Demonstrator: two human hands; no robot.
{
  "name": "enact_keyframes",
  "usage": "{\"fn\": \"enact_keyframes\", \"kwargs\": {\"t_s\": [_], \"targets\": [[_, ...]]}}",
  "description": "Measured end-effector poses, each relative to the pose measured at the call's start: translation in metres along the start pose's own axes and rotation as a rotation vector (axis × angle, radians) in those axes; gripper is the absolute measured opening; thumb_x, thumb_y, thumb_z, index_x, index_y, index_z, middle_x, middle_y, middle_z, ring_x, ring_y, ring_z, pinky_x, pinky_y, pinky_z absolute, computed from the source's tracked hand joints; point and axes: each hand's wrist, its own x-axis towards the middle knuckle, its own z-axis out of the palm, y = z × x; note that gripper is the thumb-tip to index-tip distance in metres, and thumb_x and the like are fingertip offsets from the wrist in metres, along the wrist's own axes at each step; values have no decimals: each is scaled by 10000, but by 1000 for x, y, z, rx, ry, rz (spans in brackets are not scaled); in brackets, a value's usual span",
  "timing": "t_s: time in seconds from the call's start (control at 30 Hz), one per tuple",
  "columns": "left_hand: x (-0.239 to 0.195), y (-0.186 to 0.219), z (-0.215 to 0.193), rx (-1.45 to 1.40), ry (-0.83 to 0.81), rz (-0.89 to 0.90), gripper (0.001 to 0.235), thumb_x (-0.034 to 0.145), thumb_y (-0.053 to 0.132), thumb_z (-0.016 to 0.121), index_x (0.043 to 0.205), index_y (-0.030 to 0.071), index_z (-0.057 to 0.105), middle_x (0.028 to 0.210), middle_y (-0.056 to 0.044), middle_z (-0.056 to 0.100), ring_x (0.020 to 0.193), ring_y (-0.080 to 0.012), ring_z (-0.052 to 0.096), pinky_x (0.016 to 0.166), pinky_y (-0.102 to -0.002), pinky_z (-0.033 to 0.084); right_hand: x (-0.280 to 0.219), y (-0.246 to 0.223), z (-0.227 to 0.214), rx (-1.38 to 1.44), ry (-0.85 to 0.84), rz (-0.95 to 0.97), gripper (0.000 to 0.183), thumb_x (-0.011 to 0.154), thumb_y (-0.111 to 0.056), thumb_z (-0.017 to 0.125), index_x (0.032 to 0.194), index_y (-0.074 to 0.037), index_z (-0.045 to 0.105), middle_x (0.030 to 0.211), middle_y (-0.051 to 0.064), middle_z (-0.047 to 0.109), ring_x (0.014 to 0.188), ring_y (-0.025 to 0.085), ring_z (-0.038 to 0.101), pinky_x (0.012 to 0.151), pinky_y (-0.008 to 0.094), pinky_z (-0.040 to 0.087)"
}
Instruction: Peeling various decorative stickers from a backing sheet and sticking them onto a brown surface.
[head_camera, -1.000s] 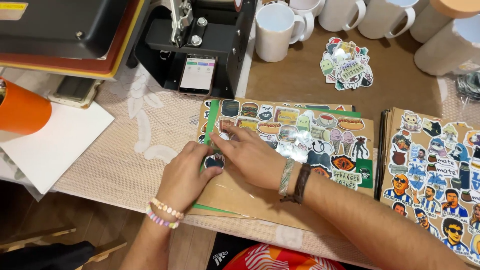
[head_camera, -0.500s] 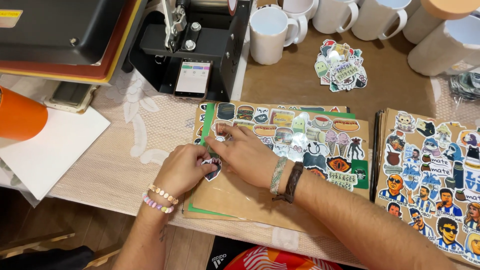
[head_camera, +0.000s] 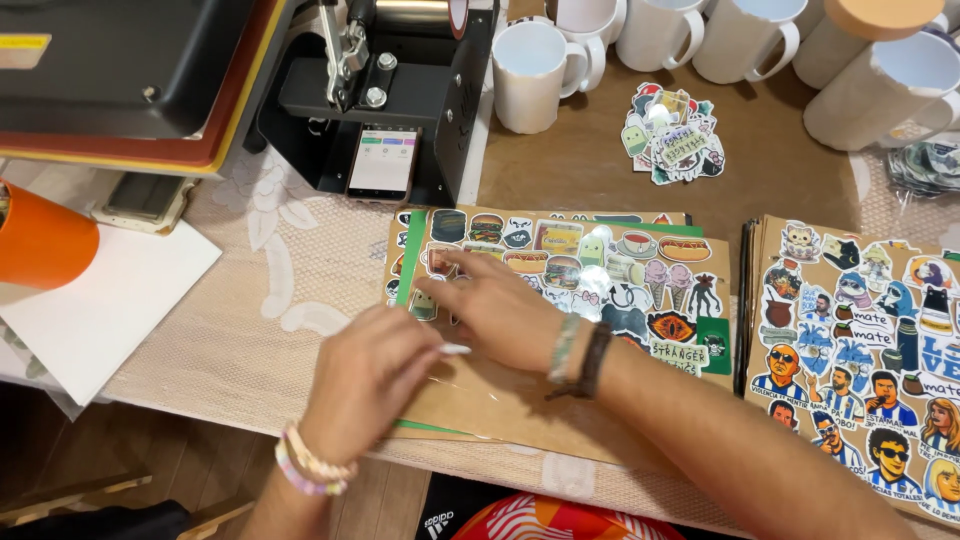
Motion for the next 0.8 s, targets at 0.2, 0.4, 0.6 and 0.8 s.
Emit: {"fn": "enact_keyframes", "kwargs": {"t_s": [0.2, 0.4, 0.6, 0.8], "targets": [[-8, 41, -3, 377, 314, 650, 302, 1028, 115, 415, 1040, 0, 694, 862, -70, 632, 657, -165, 551, 488, -289, 347, -53, -41, -103, 149, 368, 124, 115, 949, -214, 656, 985, -115, 702, 939, 28, 675, 1016, 280, 591, 938, 410, 460], [8, 57, 13, 483, 481, 825, 90, 954, 247, 695, 901, 174, 689, 802, 66, 538, 621, -47, 477, 484, -187, 378, -113, -72, -107, 89, 345, 52, 165, 932, -254, 644, 1050, -185, 735, 930, -12, 631, 1022, 296, 569, 898, 402, 523], [12, 75, 19, 422, 492, 805, 122, 945, 264, 651, 831, 222, 662, 769, 87, 533, 680, -46, 458, 507, -194, 348, -125, -64, -118, 98, 259, -93, 255, 1006, -231, 483, 1073, -194, 726, 976, -10, 648, 1057, 331, 572, 911, 422, 523], [10, 79, 10, -170, 184, 665, 69, 999, 64, 621, 1029, 25, 669, 914, -69, 620, 723, -220, 578, 547, -344, 445, -127, -60, -131, -30, 232, -311, 268, 1038, -216, 454, 1070, -194, 719, 1029, -38, 677, 1065, 260, 569, 959, 471, 478]]}}
